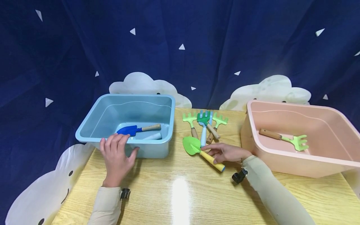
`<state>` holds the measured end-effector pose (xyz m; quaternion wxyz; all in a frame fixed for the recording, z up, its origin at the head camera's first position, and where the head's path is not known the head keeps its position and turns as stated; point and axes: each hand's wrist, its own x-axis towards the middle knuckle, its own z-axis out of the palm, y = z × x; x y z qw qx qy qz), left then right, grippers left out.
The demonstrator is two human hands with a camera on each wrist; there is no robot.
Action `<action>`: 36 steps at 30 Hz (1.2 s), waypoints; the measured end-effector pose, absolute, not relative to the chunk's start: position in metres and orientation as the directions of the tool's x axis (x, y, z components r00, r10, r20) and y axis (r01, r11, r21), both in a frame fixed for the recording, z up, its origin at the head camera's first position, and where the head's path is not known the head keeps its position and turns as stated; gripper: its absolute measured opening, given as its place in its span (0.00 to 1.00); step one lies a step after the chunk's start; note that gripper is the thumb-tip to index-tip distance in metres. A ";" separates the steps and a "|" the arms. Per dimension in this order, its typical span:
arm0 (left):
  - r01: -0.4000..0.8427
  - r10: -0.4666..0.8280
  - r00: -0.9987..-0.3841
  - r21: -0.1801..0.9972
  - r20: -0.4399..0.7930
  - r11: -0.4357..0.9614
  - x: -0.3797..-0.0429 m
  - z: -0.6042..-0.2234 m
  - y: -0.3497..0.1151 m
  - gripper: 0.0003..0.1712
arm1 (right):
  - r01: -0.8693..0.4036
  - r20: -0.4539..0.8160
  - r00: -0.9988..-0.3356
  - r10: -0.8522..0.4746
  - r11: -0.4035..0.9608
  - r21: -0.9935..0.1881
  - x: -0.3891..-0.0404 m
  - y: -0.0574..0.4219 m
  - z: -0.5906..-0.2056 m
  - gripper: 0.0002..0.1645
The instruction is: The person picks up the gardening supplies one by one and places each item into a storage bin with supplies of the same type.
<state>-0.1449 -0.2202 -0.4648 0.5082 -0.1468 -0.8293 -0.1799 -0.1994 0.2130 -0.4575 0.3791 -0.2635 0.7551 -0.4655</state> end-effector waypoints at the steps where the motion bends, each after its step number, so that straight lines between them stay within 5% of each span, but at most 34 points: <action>1: 0.426 0.061 -0.441 0.149 0.896 0.892 -0.145 -0.465 -0.220 0.34 | -0.035 -0.328 -0.566 -0.757 0.419 -0.907 -0.200 0.214 -0.458 0.42; 20: 0.421 0.057 -0.443 0.151 0.895 0.894 -0.145 -0.465 -0.221 0.34 | 0.070 -0.227 -0.432 -0.873 0.219 -0.973 -0.202 0.221 -0.472 0.43; 36: 0.421 0.054 -0.448 0.157 0.892 0.893 -0.145 -0.466 -0.221 0.34 | 0.126 -0.308 -0.465 -0.830 0.282 -0.951 -0.196 0.220 -0.468 0.43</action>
